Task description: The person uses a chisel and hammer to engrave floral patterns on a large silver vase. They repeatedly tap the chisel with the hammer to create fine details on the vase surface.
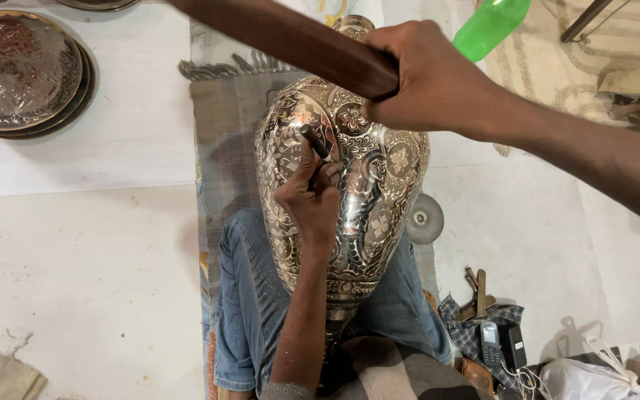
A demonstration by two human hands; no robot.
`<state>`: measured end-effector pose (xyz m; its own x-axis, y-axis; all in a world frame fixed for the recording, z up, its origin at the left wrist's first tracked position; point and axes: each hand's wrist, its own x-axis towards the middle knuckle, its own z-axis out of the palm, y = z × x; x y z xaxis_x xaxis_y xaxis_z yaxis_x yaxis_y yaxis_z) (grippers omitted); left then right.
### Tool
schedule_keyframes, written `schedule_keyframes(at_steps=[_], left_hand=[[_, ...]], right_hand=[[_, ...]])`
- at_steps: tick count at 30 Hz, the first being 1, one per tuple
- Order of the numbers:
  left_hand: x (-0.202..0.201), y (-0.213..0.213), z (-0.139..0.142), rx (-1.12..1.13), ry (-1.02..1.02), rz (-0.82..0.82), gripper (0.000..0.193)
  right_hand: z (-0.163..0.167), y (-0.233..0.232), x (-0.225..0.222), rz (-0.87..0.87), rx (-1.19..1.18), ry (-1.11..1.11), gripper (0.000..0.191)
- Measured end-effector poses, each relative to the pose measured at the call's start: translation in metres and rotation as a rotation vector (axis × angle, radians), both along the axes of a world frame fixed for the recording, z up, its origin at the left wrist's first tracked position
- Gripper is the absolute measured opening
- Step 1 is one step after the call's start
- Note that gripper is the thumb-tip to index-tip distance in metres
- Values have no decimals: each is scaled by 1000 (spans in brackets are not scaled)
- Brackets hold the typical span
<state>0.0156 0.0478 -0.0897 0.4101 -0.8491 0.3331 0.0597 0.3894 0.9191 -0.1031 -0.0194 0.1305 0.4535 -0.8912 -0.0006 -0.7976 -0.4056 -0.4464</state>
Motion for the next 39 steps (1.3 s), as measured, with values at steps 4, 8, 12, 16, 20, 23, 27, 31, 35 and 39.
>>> schedule_keyframes(at_steps=[4, 8, 12, 16, 20, 23, 27, 31, 35, 39], left_hand=[[-2, -1, 0, -55, 221, -127, 39], [1, 1, 2, -7, 52, -57, 48], [2, 0, 3, -31, 109, -81, 43], [2, 0, 3, -20, -24, -43, 44], [3, -2, 4, -61, 33, -68, 36], [5, -3, 5, -34, -25, -39, 43], [8, -1, 6, 98, -75, -71, 52], [8, 0, 6, -68, -69, -48, 50], [8, -3, 5, -82, -63, -40, 53], [10, -2, 4, -60, -32, -77, 49]], right_hand=[[6, 3, 13, 85, -69, 495, 43], [6, 8, 23, 68, -131, 470, 42], [6, 8, 23, 124, -169, 696, 42], [7, 8, 22, 72, -125, 565, 43], [8, 9, 23, 57, -141, 566, 39], [10, 8, 19, 161, -236, 618, 37], [12, 4, 11, 35, -165, 486, 43], [13, 6, 12, 140, -170, 718, 36], [12, 10, 20, 56, -232, 518, 40], [11, 9, 15, 168, -208, 752, 35]])
